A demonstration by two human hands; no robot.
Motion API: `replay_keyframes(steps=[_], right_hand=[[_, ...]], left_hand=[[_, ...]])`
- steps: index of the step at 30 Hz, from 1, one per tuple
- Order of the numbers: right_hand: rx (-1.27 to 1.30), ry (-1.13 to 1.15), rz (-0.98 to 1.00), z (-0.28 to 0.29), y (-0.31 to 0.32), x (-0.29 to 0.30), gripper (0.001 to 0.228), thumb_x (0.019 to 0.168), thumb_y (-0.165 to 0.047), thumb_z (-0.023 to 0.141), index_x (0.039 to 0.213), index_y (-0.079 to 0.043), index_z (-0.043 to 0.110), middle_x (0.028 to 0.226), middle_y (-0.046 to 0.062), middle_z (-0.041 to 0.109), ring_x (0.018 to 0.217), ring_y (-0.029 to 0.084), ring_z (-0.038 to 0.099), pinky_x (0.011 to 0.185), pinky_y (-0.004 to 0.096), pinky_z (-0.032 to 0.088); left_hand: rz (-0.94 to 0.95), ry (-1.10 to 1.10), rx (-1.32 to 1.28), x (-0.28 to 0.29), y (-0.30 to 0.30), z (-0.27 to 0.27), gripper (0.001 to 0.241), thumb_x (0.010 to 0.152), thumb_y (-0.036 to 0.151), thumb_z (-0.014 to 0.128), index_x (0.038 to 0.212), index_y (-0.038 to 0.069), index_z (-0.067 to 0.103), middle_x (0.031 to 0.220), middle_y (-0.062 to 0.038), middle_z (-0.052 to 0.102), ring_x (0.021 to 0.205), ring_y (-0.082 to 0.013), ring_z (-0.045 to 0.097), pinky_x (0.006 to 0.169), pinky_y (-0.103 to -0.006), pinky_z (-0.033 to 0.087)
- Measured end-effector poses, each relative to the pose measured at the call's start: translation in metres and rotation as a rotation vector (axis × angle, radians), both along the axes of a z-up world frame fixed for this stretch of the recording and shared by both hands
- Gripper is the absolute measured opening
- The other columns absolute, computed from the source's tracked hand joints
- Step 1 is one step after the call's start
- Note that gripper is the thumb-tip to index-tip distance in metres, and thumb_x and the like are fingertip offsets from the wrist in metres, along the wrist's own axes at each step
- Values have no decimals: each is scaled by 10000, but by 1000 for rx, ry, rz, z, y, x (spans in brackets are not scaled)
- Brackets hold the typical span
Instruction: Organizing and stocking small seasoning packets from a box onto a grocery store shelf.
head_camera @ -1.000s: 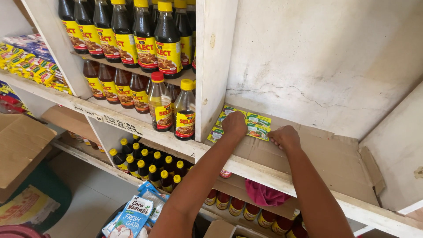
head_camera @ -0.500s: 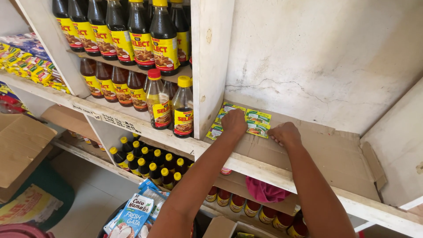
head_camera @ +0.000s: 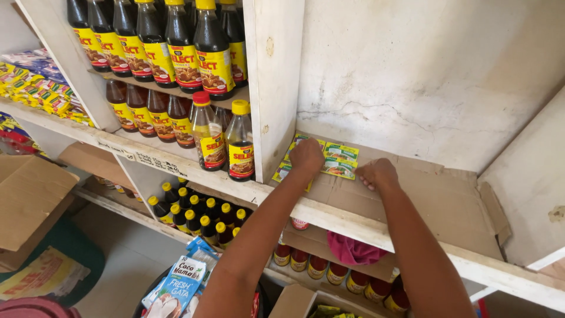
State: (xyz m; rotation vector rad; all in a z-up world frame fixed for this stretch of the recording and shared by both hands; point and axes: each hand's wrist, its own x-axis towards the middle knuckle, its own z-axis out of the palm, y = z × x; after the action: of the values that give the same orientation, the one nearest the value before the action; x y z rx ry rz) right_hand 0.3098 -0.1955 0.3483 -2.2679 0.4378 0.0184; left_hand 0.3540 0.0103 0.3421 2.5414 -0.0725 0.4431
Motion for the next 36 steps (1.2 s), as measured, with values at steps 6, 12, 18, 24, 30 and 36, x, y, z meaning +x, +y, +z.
replay_keyframes(steps=[6,12,18,24,30,36], right_hand=[[422,-359,63,37,-15,-66,249,844,-231,821,772,-45,672,620,25,607,495,104,510,438,261,384],[334,-518,54,50,1,-234,190,917,-179,767,848,-26,678,659,-4,591,558,55,488,470,241,360],[405,-146,8,-120,-32,-295,180,872,-179,802,849,-12,737,605,25,597,527,92,471,471,259,349],[289,118,4,-306,-73,-321,158,937,-211,732,979,-65,778,742,23,702,654,88,600,587,287,469],[120,118,51,-400,-80,-346,228,939,-218,658,1107,-103,761,883,49,778,775,163,739,724,320,564],[-256,276,133,-369,-39,-344,404,900,-478,732,1064,-109,748,1034,143,745,932,324,722,806,465,574]], left_hand=[[-185,-168,-391,-109,26,82,73,808,170,727,832,168,797,840,-90,794,757,-247,758,727,-377,591],[-548,-45,-596,-236,42,43,97,885,122,722,948,95,790,915,-23,799,740,-107,692,680,-304,558],[-625,402,-602,-303,32,-107,127,854,139,795,955,62,788,895,-58,777,783,-111,699,717,-302,559],[-536,563,-558,-330,23,-257,116,865,114,734,949,81,808,882,-51,792,796,-118,734,763,-291,579],[-422,759,-439,-347,19,-311,135,889,138,717,988,86,793,872,-54,772,767,-138,710,731,-309,562],[-478,833,-602,-364,17,-385,149,888,132,717,1006,69,783,840,-51,771,748,-101,681,708,-285,552]])
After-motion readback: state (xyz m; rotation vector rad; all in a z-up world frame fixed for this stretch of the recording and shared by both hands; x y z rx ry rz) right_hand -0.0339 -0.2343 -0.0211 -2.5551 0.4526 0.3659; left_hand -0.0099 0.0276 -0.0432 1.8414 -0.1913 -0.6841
